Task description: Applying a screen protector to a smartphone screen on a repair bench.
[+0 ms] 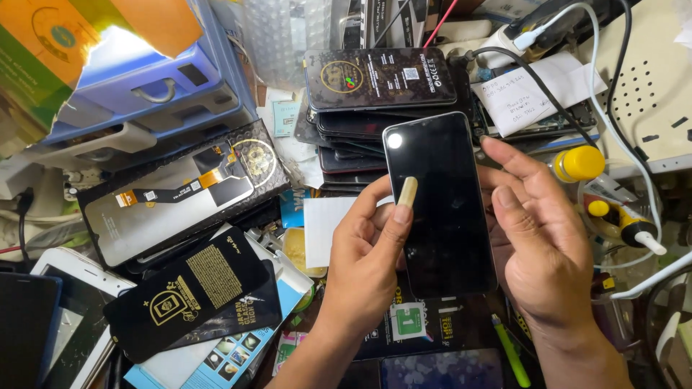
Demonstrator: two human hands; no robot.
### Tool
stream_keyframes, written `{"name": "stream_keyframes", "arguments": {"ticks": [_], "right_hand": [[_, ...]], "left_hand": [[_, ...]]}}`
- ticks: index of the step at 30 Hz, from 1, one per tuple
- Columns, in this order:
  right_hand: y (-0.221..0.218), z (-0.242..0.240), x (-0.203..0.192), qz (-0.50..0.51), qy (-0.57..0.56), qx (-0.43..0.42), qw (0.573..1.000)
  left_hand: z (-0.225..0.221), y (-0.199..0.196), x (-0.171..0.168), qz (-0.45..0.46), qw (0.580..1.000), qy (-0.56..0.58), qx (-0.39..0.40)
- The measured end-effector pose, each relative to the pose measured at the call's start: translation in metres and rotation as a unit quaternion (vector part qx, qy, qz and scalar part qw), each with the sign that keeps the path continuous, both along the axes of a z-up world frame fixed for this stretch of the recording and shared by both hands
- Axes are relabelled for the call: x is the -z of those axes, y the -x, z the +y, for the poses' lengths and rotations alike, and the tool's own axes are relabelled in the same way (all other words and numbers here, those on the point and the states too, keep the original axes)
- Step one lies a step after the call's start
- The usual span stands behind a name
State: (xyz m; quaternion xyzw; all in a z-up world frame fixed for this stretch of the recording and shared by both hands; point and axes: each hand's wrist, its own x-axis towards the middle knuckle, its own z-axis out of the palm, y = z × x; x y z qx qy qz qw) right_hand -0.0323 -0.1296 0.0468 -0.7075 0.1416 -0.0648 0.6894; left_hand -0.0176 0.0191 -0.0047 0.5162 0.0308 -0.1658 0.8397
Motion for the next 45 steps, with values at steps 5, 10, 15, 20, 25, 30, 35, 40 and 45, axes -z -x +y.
{"name": "stream_keyframes", "arguments": {"ticks": [5, 10, 15, 20, 25, 30, 35, 40, 45], "right_hand": [[0.013, -0.004, -0.004, -0.016, 0.020, -0.024, 0.999], [0.027, -0.003, -0.008, -0.046, 0.054, -0.075, 0.995], [0.037, -0.005, -0.012, -0.063, 0.171, -0.134, 0.974], [0.037, -0.003, -0.018, -0.047, 0.160, -0.129, 0.978], [0.041, -0.004, -0.015, -0.007, 0.217, -0.094, 0.971], [0.039, -0.002, -0.015, -0.019, 0.188, -0.087, 0.978], [0.036, -0.005, -0.010, -0.037, 0.171, -0.092, 0.980], [0.034, -0.004, -0.005, -0.045, 0.062, -0.067, 0.995], [0.034, -0.007, -0.004, -0.052, -0.029, -0.057, 0.997]], "left_hand": [[-0.005, 0.006, 0.003, 0.001, 0.998, 0.043, -0.036], [-0.013, 0.014, 0.016, 0.054, 0.984, 0.152, -0.082], [-0.016, 0.014, 0.006, 0.074, 0.966, 0.220, -0.118], [-0.017, 0.016, 0.010, 0.092, 0.970, 0.180, -0.136], [-0.017, 0.015, 0.009, 0.089, 0.966, 0.201, -0.136], [-0.018, 0.016, 0.009, 0.082, 0.964, 0.204, -0.150], [-0.018, 0.017, 0.012, 0.080, 0.970, 0.172, -0.150], [-0.023, 0.019, 0.015, 0.079, 0.971, 0.150, -0.167], [-0.026, 0.018, 0.010, 0.072, 0.966, 0.135, -0.208]]}}
